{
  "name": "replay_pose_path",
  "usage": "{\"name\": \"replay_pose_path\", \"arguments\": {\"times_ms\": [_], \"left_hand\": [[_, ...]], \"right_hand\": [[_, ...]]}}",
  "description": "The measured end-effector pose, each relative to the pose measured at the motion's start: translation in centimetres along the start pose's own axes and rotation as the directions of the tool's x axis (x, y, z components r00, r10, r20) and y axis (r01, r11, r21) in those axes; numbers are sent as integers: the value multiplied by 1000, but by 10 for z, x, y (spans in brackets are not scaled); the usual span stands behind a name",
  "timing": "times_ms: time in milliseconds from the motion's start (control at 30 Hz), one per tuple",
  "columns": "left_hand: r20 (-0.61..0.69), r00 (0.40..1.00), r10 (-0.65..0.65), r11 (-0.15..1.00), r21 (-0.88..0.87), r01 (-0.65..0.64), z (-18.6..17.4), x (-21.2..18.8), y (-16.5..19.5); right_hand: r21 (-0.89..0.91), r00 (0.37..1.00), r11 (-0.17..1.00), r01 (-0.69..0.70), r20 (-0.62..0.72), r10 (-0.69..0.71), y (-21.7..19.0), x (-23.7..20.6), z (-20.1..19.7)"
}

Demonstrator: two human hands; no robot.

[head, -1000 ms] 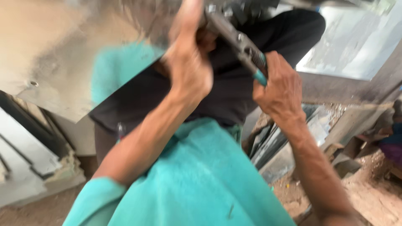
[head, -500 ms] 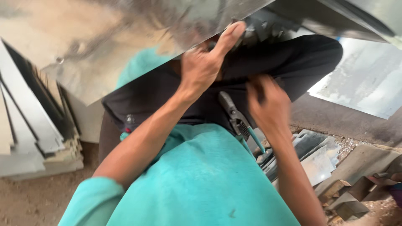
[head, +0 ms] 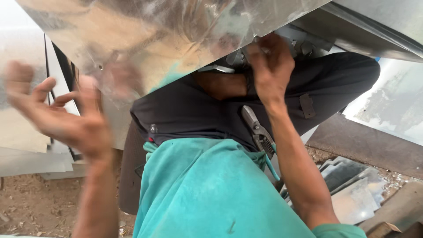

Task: The person uses tin snips to cut a large metal sheet held on their lap. They repeatedly reposition the sheet and snips to trim edges and corners, removing small metal pieces as they work.

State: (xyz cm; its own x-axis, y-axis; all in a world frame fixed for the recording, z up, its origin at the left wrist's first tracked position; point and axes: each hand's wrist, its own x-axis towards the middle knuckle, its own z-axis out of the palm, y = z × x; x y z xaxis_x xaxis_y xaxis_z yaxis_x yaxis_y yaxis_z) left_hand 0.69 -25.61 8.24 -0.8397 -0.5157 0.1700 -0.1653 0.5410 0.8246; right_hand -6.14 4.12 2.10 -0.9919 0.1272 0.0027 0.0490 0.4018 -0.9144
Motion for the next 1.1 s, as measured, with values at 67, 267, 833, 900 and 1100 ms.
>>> {"name": "replay_pose_path", "arguments": {"times_ms": [67, 267, 833, 900, 1100], "left_hand": [[82, 969, -233, 972, 5, 234, -10, 19, -25], [589, 696, -411, 533, -464, 708, -18, 40, -71], [869, 494, 34, 636, -400, 660, 172, -88, 67], [908, 414, -59, 682, -267, 681, 175, -88, 77], [882, 467, 62, 746, -352, 565, 173, -93, 89]], "right_hand": [[654, 950, 692, -307, 170, 261, -1, -5, -6], [589, 954, 774, -234, -15, 300, -4, -18, -34], [-282, 964, 943, -177, -241, 109, 14, -103, -169], [-213, 954, 977, -7, -293, -57, 11, -94, -168], [-665, 858, 685, 298, -128, -497, 1, -60, -163]]}}
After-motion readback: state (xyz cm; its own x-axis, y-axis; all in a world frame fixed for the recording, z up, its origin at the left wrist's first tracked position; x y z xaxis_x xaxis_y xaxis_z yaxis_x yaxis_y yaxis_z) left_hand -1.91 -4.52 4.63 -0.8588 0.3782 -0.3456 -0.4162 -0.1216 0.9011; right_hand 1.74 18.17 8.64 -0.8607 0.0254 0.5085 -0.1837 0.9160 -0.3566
